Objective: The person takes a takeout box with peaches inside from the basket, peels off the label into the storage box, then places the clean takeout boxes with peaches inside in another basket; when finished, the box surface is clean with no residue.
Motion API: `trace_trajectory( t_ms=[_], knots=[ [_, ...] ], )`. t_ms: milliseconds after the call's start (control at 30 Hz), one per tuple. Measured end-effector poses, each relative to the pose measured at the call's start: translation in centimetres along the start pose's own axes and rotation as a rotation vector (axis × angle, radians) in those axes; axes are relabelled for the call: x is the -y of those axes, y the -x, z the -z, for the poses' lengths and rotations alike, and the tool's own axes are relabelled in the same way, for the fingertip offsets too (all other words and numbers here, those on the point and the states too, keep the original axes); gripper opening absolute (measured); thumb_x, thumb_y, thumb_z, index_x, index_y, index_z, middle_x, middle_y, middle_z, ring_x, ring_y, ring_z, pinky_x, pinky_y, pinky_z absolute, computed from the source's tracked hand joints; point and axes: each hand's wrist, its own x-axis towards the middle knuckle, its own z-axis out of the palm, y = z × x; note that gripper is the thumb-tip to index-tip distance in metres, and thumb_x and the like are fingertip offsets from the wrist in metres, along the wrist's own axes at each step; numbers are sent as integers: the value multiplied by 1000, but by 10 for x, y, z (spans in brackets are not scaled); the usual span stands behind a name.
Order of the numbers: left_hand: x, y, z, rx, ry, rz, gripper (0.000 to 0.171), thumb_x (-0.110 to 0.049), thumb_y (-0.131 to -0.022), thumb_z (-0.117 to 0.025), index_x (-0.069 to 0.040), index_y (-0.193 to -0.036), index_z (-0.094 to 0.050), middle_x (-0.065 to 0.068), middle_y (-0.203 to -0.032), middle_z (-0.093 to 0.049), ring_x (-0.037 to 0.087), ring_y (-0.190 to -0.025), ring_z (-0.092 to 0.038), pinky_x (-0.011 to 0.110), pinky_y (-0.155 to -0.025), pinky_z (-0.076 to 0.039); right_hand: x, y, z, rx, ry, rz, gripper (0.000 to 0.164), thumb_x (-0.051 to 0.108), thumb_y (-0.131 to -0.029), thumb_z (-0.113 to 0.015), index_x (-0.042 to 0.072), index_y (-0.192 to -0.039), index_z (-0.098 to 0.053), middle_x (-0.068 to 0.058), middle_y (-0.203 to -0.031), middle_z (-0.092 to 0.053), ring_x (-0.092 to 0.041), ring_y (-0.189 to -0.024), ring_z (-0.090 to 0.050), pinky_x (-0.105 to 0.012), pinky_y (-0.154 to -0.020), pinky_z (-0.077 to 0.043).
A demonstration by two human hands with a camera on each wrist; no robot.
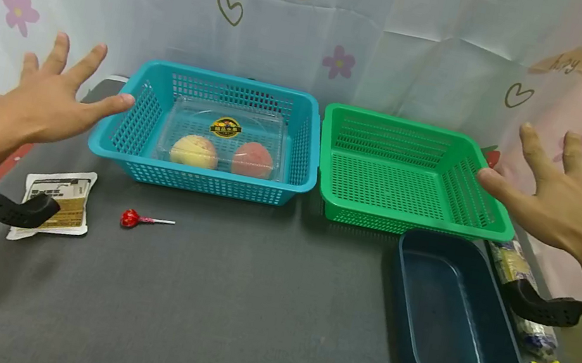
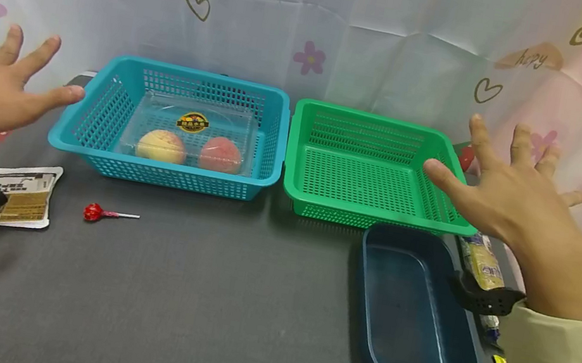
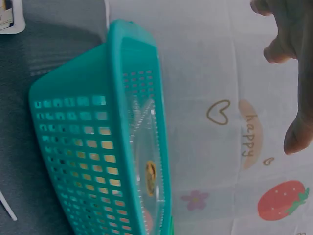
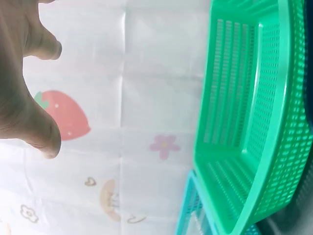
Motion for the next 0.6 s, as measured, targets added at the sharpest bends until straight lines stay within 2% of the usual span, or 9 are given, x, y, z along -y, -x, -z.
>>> trace_trajectory(
  t_ms=[200, 333, 467, 600],
  knots=[
    [6, 1, -10, -43, 32, -44, 87, -68, -92, -38, -31, -152, 13, 7, -150, 36, 52, -130, 27, 89, -71, 1, 12, -3, 4, 0, -20, 35, 85, 70, -92, -31, 31, -153, 13, -26, -150, 26, -57, -125, 28, -88, -71, 8],
    [11, 1, -17, -78, 51, -91, 85, -63, -94, -40, -28, -154, 9, 8, -152, 31, 55, -132, 22, 87, -79, -1, 20, -6, 6, 10, -36, 65, 83, 70, -92, -31, 33, -152, 12, -24, -151, 26, -57, -125, 28, -88, -72, 6],
    [15, 0, -25, -104, 55, -125, 85, -62, -94, -42, -26, -155, 5, 8, -154, 27, 56, -133, 18, 84, -87, -1, 27, -11, 6, 7, -30, 84, 83, 71, -91, -31, 34, -153, 12, -21, -153, 25, -60, -126, 24, -88, -73, 7],
    [18, -1, -31, -116, 55, -148, 84, -61, -93, -43, -27, -155, 2, 7, -156, 24, 54, -135, 15, 84, -88, -2, 34, -14, 7, -10, -37, 119, 83, 70, -92, -32, 34, -153, 10, -20, -154, 23, -60, -128, 20, -88, -74, 5]
  ],
)
